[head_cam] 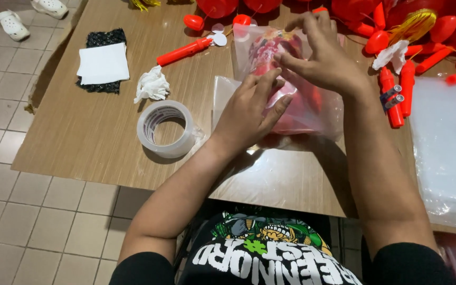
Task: Assembling and packaging red lanterns by cleaning them, placing them in plastic bags, sealing with tape, and attaching handles.
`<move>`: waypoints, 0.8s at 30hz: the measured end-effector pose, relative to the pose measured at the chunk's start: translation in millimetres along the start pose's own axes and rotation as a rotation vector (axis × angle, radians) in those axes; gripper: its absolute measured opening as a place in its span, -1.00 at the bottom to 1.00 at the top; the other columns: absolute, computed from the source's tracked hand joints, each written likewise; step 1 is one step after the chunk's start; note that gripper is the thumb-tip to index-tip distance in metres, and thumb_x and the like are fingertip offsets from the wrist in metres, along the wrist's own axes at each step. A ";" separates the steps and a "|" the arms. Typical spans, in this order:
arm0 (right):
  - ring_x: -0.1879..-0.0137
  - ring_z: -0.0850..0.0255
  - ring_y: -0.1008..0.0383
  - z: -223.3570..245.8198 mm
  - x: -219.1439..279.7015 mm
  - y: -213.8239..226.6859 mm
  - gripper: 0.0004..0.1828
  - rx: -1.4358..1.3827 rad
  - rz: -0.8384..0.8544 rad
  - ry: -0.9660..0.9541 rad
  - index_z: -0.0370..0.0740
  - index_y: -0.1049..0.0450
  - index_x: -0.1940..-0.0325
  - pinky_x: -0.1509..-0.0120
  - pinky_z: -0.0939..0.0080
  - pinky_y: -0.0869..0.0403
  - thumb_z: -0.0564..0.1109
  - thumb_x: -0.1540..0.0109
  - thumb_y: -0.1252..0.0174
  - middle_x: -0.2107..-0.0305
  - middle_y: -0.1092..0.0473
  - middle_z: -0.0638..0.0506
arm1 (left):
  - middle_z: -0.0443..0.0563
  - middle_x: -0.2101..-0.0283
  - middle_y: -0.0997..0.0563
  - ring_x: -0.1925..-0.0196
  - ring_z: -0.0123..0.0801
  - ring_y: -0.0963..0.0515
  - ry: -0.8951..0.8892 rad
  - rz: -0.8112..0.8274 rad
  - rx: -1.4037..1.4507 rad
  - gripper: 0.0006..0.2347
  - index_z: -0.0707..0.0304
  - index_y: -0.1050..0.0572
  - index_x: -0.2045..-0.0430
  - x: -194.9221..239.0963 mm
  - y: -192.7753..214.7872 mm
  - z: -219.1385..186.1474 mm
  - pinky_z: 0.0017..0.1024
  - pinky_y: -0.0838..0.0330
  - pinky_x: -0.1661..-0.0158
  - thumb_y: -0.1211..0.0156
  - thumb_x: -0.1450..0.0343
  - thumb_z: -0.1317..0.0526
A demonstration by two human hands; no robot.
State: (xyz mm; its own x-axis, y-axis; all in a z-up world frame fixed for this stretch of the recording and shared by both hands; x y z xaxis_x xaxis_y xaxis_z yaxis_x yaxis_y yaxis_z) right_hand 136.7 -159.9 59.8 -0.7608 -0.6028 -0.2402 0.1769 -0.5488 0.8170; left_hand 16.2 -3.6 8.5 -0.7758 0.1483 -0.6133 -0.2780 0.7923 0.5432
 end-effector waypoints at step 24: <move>-0.38 -0.06 -0.22 -13.2 -7.3 -3.2 -0.41 -0.221 -0.124 -0.183 -0.04 -0.12 -0.19 -0.33 -0.11 -0.35 0.28 -0.33 -0.21 -0.18 -0.10 -0.09 | 0.19 0.04 -0.63 -0.07 -0.16 -0.65 0.040 0.002 -0.006 -0.61 0.25 -0.26 -0.12 -3.1 2.7 -6.3 -0.16 -0.56 0.05 0.13 -0.56 -0.06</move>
State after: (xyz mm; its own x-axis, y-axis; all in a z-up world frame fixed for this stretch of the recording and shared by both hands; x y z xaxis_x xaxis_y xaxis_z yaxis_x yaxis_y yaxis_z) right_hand 149.9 -161.4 52.0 -0.8812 -0.4205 -0.2161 0.1924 -0.7364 0.6486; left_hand 14.3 -5.6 15.4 -0.7984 0.1255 -0.5890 -0.2803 0.7882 0.5478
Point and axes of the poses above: each hand's wrist, its own x-axis away from the middle knuckle, its own y-axis out of the back of the hand, z = x × y, the point moved 2 cm from there along -x, towards the middle knuckle
